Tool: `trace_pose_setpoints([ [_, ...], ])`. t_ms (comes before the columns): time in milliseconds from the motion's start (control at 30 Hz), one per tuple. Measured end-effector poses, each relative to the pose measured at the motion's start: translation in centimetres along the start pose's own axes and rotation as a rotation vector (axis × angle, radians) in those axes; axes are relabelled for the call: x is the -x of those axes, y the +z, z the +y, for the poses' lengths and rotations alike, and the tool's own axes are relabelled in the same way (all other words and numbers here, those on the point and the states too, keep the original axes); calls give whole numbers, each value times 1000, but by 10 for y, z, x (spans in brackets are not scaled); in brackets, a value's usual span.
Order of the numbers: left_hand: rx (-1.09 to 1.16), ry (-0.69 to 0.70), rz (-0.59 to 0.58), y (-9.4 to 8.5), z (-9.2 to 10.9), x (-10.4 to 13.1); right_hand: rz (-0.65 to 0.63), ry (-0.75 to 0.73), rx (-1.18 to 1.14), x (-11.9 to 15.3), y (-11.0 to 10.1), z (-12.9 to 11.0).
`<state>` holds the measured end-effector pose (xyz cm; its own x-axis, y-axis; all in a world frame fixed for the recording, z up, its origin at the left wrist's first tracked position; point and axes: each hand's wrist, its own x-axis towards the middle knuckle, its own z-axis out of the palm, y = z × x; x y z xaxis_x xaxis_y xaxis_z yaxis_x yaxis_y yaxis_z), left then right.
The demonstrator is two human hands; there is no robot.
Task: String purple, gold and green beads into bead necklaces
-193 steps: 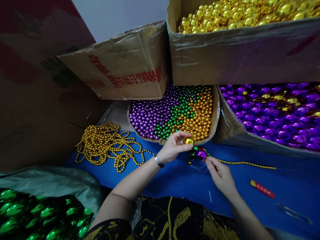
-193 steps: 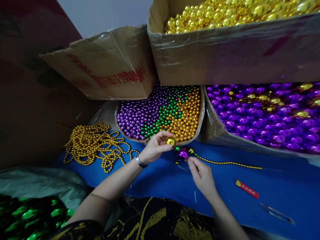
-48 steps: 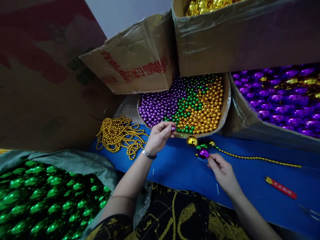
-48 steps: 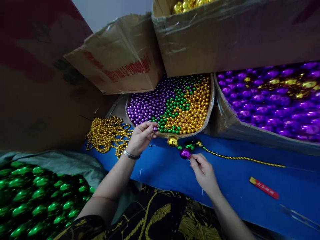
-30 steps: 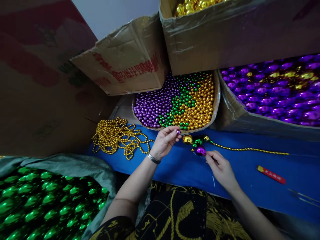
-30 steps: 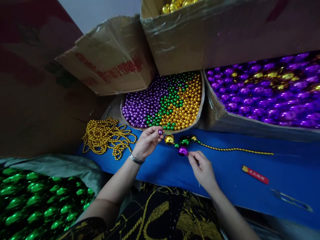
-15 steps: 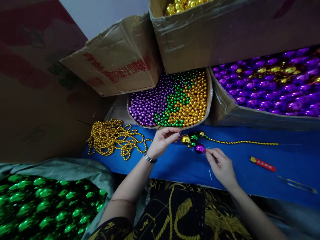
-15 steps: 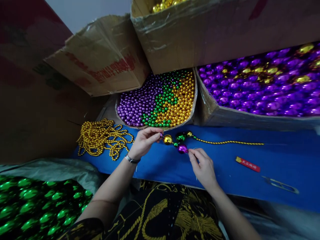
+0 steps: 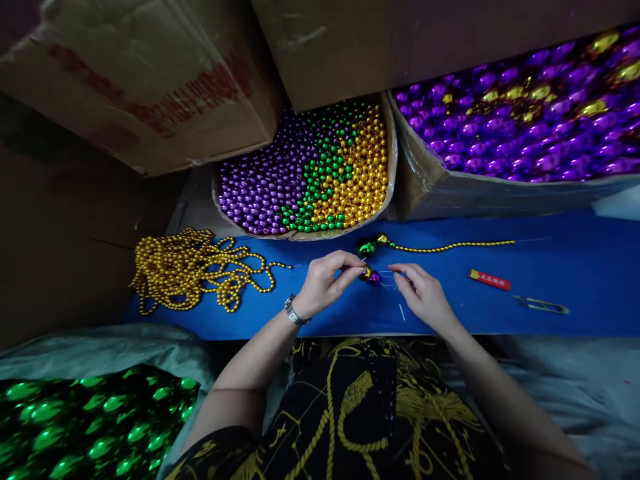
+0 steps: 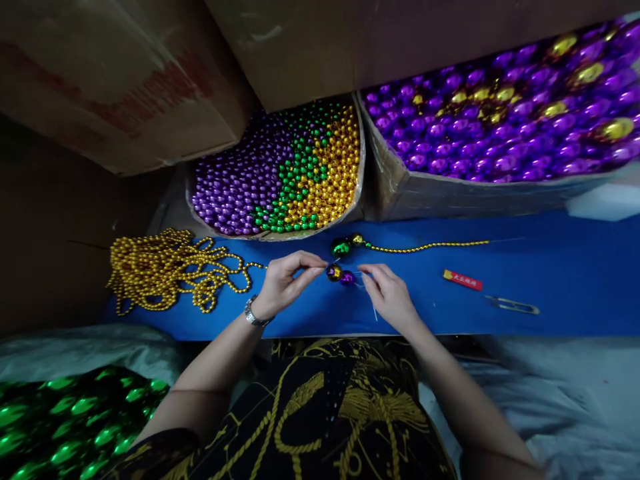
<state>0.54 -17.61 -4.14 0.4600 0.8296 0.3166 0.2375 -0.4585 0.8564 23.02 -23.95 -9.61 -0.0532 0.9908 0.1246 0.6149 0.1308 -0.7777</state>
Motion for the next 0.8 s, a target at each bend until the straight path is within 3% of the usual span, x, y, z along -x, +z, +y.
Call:
trace_pose_setpoints([
  [133,12,101,22,-6,29,-13,-38,-194,-53,-16,-5,-31],
  [233,107,99,84,-7,40,-18,-88,-245,-80,-19,0,-36],
  [400,285,39,219,1,36,-19,-184,-142,-202,-11,5,-29],
  [667,476,-102,251,11,22,-14,-180,18,-286,1,0,-21],
  [733,447,-96,188,18,14,-8,-120,67,-333,1,-4,-21],
  [800,314,-6,-13,29,2,1,-76,71,-378,2,-8,-25],
])
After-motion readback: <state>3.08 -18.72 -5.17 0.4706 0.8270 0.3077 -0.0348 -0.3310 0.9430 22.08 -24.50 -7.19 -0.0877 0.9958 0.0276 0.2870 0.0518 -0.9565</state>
